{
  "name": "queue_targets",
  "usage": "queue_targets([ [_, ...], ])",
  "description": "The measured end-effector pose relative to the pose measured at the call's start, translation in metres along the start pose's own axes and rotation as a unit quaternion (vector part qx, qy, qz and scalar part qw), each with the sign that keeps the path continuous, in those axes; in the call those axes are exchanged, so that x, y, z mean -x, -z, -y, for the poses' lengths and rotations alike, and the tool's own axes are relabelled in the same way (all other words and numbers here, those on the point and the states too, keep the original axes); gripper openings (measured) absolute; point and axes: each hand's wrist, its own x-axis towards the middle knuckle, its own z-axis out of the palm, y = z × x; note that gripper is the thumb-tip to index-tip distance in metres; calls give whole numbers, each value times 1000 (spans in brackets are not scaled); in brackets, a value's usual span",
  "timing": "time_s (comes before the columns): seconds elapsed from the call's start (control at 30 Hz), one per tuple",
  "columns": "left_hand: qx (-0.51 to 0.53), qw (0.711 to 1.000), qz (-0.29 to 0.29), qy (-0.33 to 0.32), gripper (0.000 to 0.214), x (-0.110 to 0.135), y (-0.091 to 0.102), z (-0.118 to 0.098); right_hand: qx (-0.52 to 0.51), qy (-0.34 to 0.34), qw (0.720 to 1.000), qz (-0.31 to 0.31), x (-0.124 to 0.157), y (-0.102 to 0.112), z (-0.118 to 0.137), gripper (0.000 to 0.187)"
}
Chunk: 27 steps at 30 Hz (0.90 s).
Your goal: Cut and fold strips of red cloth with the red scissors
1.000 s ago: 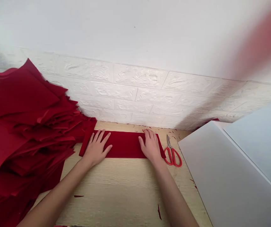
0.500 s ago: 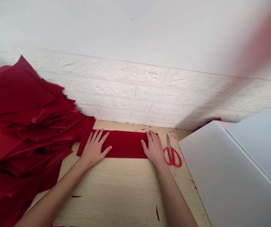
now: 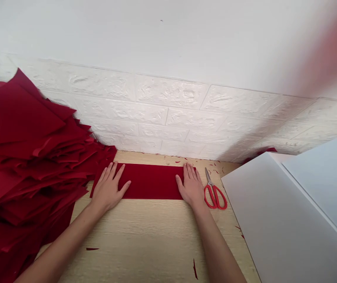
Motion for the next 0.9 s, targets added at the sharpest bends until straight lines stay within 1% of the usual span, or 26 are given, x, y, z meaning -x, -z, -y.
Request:
queue_targets([
  [0.13, 2, 1000, -10, 7, 72, 1, -2, 0, 3, 4, 1000, 4, 0, -1, -1, 71],
  [0.23, 0, 1000, -9, 2, 73, 1, -3, 1, 11, 23, 1000, 5, 1, 1, -1, 71],
  [0.4, -11, 1000, 23, -5, 81, -1, -4, 4, 23, 62, 998, 22, 1, 6, 0, 69],
  [0.53, -21, 999, 32, -8, 86, 1, -3, 8, 27, 43, 998, 43, 0, 9, 0, 71],
  [0.6, -26, 999, 23, -6, 86, 6, 0, 13, 24, 39, 998, 42, -1, 9, -1, 72],
  [0.73, -39, 999, -13, 17, 85, 17, 3, 25, 13, 46, 998, 30, -1, 8, -2, 72],
  [0.9, -31, 999, -13, 33, 84, 20, 2, 29, 25, 35, 998, 46, -2, 8, -2, 73],
])
